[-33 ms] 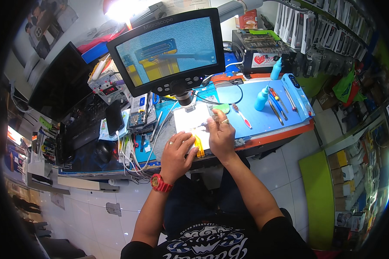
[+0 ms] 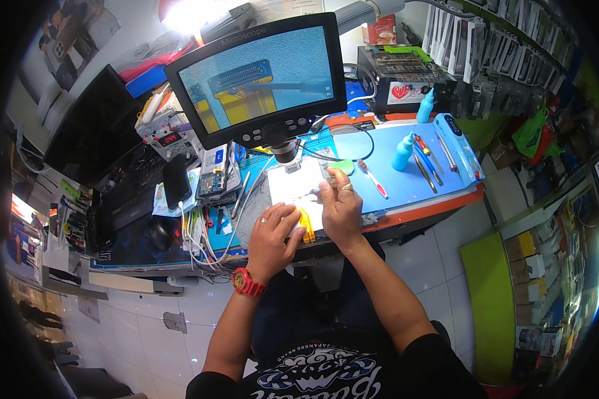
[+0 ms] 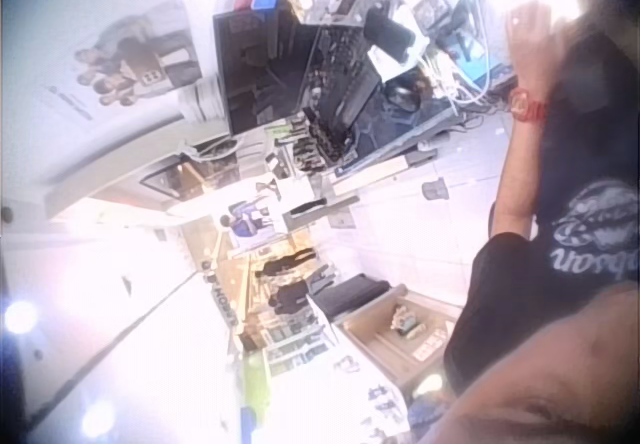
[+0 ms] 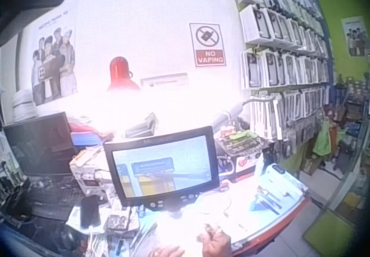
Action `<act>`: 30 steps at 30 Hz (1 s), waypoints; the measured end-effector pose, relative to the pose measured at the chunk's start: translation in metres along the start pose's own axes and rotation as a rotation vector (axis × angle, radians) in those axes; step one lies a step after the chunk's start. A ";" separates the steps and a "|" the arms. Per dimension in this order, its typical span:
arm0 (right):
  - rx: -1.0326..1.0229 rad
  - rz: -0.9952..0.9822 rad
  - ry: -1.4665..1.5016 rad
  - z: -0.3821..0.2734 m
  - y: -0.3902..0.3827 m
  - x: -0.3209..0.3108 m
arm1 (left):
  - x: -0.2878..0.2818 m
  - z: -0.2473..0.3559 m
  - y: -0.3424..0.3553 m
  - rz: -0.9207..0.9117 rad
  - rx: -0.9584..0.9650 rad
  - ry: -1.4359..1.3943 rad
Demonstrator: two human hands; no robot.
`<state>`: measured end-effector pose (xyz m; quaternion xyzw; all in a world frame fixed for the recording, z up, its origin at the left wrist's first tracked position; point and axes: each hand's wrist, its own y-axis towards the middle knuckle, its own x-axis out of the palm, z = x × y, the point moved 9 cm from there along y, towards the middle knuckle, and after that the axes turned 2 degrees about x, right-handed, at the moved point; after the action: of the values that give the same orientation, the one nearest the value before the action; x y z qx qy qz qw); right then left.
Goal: The person solders a component onto a mobile phone screen ribbon cable under a digital microscope, applies a liquid with a dropper, and then fits the component back onto a circuit board.
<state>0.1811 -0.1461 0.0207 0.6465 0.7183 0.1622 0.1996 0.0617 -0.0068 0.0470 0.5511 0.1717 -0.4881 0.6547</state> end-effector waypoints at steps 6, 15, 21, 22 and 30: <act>-0.032 0.014 -0.030 0.002 0.000 -0.002 | 0.000 0.000 0.000 -0.001 -0.008 -0.005; -0.013 0.013 0.005 -0.003 0.001 -0.002 | 0.000 0.000 0.001 -0.002 -0.009 -0.004; -0.028 0.005 -0.023 0.002 0.000 -0.001 | 0.000 0.001 0.001 0.002 -0.004 -0.002; -0.029 0.005 -0.021 0.003 0.000 -0.001 | 0.000 0.001 0.001 0.004 -0.003 -0.002; -0.029 -0.007 -0.011 0.003 0.000 0.000 | 0.000 0.001 0.001 0.002 -0.007 0.000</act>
<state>0.1831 -0.1460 0.0178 0.6420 0.7168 0.1685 0.2135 0.0621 -0.0076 0.0478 0.5492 0.1729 -0.4869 0.6569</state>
